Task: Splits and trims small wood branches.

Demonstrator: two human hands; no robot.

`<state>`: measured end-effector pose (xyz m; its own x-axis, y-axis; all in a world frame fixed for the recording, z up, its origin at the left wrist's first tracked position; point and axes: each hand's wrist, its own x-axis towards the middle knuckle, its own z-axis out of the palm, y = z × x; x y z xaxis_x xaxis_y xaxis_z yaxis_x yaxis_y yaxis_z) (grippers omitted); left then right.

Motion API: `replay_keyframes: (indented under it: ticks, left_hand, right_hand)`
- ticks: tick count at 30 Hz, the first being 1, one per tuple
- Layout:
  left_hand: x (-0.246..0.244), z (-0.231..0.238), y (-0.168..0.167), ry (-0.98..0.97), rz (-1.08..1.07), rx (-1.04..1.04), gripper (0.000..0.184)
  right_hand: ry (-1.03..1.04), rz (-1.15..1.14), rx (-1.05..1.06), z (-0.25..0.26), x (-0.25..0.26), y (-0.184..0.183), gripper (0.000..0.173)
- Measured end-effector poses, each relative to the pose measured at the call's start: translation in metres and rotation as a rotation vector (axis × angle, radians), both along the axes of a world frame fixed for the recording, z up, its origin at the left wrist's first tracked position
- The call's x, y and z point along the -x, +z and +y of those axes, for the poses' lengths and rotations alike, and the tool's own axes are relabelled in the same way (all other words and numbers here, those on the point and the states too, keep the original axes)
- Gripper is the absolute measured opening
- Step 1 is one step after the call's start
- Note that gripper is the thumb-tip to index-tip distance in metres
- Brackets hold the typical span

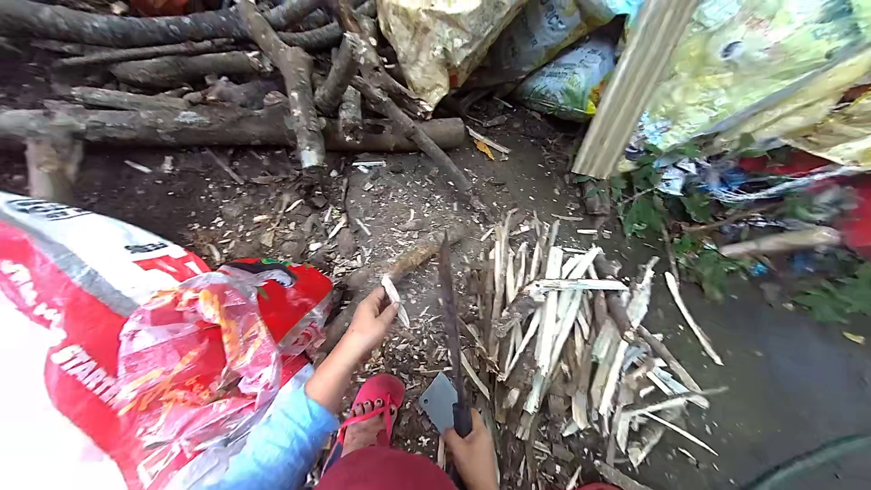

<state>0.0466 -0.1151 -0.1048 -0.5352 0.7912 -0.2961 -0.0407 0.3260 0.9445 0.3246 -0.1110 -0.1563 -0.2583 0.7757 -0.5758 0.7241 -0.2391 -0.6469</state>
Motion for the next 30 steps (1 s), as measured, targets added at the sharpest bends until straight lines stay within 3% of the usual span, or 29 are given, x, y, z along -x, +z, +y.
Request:
replay_keyframes:
  ticks: [3,5,7,9,13,15,17,20,23,27,30]
  left_hand:
    - [0.018,-0.075,0.03,0.137,0.669,-0.348,0.025]
    - [0.036,-0.117,0.047,0.295,0.858,-0.533,0.016]
    - [0.046,-0.149,0.059,0.46,0.931,-0.577,0.018]
    - [0.054,-0.173,0.059,0.587,0.971,-0.462,0.029]
    - [0.059,-0.189,0.069,0.568,0.91,0.114,0.079]
    - [0.054,-0.176,0.072,0.586,1.016,0.129,0.088]
    - [0.045,-0.147,0.072,0.558,1.171,-0.005,0.082]
    - [0.017,-0.078,0.069,0.206,1.053,-0.085,0.058]
    - [-0.027,0.013,0.047,-0.451,0.757,0.086,0.041]
    - [-0.095,0.097,-0.053,-1.09,0.698,0.153,0.038]
    - [-0.122,0.121,-0.105,-1.253,0.782,0.236,0.05]
  right_hand:
    - [0.045,-0.028,-0.049,-0.002,-0.001,0.005,0.045]
    - [0.053,-0.051,-0.047,-0.003,0.003,0.012,0.047]
    - [0.051,-0.066,-0.038,-0.004,0.006,0.016,0.048]
    - [0.035,-0.072,-0.03,-0.006,0.008,0.016,0.048]
    - [0.007,-0.066,-0.01,-0.001,0.0,0.008,0.049]
    - [-0.023,-0.032,-0.021,0.003,-0.007,-0.004,0.049]
    - [-0.065,0.008,-0.022,0.009,-0.014,-0.014,0.045]
    - [-0.172,0.064,-0.02,0.021,-0.022,-0.021,0.042]
    - [-0.271,0.111,-0.046,0.036,-0.029,-0.011,0.037]
    - [-0.305,0.11,-0.142,0.053,-0.039,0.012,0.038]
    - [-0.321,0.131,-0.228,0.059,-0.047,0.022,0.043]
